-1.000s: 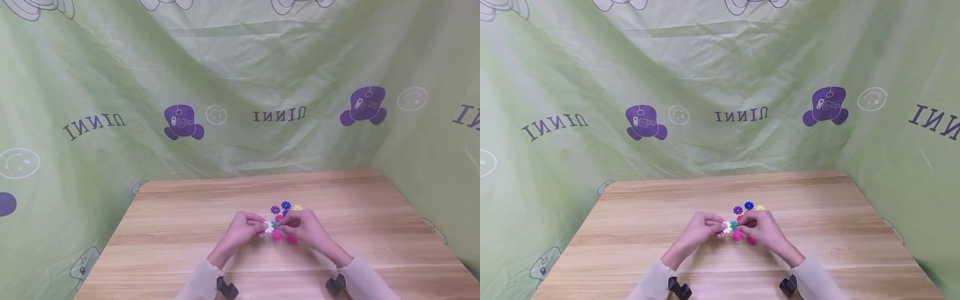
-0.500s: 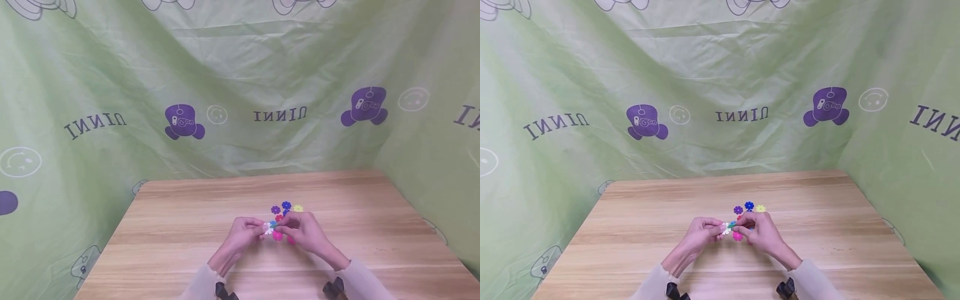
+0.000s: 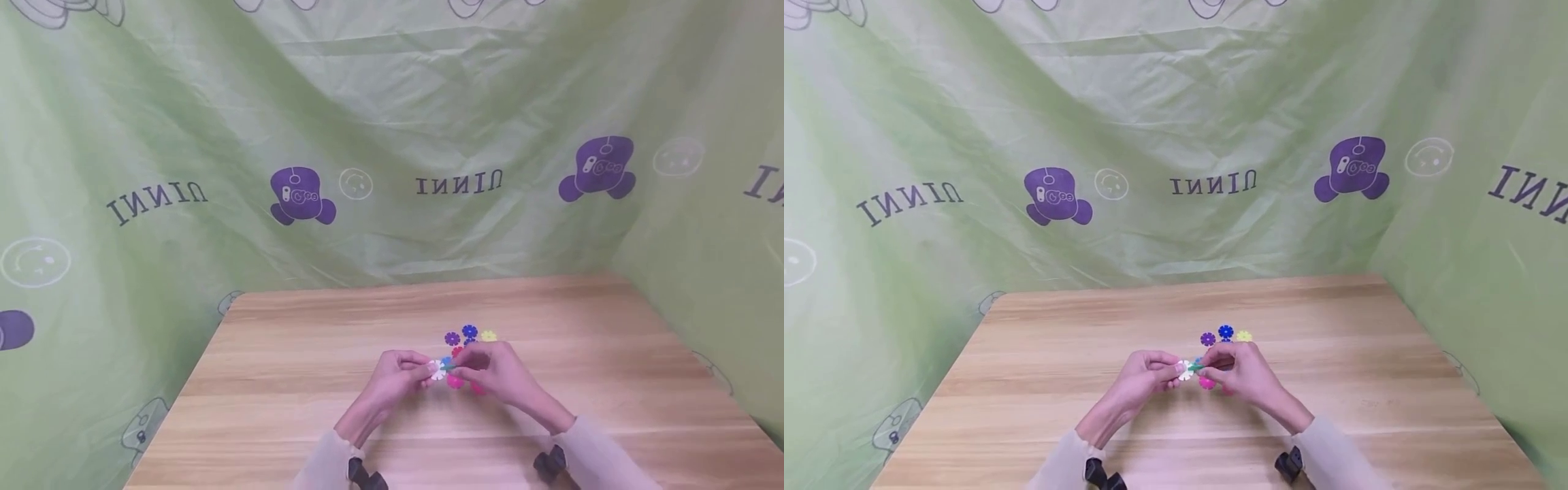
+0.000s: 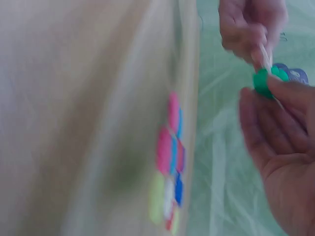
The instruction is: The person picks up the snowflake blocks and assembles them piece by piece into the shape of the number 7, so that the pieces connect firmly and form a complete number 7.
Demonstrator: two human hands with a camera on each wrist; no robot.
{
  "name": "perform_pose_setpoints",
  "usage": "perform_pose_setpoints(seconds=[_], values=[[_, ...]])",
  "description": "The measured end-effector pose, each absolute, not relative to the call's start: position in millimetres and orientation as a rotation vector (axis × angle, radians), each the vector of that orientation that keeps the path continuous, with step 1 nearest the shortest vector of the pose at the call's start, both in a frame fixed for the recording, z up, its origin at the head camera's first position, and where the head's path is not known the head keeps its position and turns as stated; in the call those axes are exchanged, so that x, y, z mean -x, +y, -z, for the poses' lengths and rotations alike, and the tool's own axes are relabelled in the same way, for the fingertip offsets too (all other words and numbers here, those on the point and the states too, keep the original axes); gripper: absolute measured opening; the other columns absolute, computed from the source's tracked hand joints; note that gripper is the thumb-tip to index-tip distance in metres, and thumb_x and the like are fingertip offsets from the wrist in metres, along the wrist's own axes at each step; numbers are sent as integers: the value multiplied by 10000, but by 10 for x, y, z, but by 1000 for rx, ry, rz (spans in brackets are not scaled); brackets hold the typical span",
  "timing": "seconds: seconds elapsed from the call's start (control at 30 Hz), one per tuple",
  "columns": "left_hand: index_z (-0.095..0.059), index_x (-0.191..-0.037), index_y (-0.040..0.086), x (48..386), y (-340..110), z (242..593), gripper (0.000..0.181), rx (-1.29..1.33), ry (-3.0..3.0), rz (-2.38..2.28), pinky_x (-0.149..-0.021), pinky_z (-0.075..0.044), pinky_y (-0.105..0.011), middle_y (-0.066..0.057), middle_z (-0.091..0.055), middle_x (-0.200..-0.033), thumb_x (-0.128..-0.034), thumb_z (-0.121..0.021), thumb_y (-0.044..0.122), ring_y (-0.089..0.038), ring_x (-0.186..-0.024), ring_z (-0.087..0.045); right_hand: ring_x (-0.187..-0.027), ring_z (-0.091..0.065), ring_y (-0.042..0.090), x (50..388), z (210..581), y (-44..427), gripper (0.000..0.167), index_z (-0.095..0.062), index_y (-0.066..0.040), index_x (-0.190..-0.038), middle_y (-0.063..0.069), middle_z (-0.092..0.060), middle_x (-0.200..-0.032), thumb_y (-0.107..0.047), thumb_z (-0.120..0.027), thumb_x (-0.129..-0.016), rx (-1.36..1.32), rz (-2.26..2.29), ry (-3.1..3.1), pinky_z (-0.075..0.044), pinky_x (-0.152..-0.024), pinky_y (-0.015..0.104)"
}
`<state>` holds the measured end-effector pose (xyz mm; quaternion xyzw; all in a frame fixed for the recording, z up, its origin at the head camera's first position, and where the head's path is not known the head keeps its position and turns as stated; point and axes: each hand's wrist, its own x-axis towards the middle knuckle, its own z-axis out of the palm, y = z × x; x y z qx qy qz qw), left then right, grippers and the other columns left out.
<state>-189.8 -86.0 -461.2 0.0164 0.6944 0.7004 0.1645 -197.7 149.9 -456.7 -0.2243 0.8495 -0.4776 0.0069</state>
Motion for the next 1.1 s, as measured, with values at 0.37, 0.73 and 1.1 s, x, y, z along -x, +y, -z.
perform_pose_setpoints(seconds=[0.37,0.73,1.1], values=[[-729,-1132,-37,1921,-916,4583,227,-39,1968,-1982,-837,-651,-285,-90,-812,-955,-945,-752,89,-105,-797,-741,-995,-741,256,2292,4549,1874,316,-747,-21,-1143,128,-774,-1080,-117,-852,-861,483,1215,2797,-664,-846,381],[-718,-1144,-27,1922,-961,4657,231,8,1958,-1973,-837,-641,-276,-82,-802,-977,-964,-746,115,-128,-847,-743,-952,-677,235,2638,4662,2038,415,-706,-7,-1169,113,-736,-1048,-198,-867,-838,274,1124,2791,-625,-882,457],[-713,-1157,-32,1927,-999,4704,250,17,1925,-1995,-819,-636,-249,-97,-803,-1003,-952,-750,107,-122,-846,-739,-953,-695,265,2867,4703,2081,315,-735,-1,-1085,149,-754,-1042,-156,-843,-832,272,1077,2792,-621,-906,496]])
